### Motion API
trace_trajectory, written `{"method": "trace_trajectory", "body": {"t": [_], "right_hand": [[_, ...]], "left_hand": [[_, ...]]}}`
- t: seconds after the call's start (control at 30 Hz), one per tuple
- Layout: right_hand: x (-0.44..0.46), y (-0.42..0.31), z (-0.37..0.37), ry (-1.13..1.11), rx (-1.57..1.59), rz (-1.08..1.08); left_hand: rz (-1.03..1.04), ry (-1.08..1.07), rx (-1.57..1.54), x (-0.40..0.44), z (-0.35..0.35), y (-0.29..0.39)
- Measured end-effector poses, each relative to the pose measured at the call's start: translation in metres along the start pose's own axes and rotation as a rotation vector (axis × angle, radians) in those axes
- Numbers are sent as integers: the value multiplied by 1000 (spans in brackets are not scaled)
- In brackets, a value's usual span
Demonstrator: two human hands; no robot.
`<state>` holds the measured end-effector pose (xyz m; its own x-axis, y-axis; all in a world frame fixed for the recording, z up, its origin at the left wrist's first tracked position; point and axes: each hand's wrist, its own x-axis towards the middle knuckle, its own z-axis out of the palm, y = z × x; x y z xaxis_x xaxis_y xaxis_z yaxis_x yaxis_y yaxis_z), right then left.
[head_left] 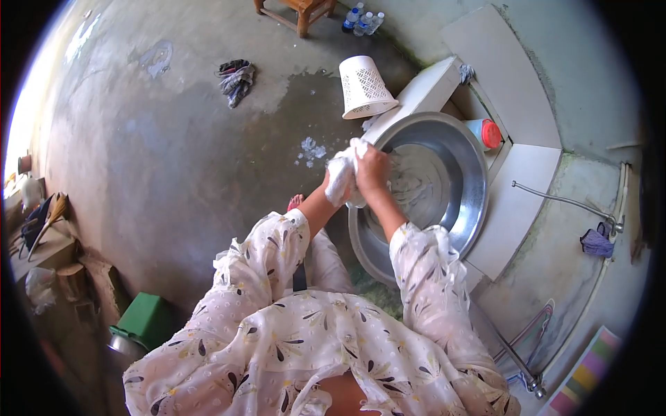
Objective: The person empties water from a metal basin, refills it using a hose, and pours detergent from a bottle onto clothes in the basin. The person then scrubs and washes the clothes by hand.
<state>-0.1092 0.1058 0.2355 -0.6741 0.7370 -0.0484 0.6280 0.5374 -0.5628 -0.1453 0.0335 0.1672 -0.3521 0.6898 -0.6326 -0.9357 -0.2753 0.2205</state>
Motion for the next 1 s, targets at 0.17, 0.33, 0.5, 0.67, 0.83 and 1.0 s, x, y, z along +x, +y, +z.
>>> {"method": "trace_trajectory", "body": {"t": [0.17,0.33,0.5,0.67,0.83,1.0], "right_hand": [[-30,-25,8,-59,-53,-99],[15,19,10,58,3,-4],[-34,-23,6,-89,-64,-150],[21,27,13,-129,12,243],[-29,-20,5,-33,95,-160],[-11,5,19,104,109,-76]], "left_hand": [[686,31,1846,21,-25,13],[-54,-82,89,-16,21,9],[90,-433,108,24,-49,6],[-132,-48,21,-32,32,2],[147,-147,311,21,-30,-4],[-72,-114,-56,46,-48,-39]]}}
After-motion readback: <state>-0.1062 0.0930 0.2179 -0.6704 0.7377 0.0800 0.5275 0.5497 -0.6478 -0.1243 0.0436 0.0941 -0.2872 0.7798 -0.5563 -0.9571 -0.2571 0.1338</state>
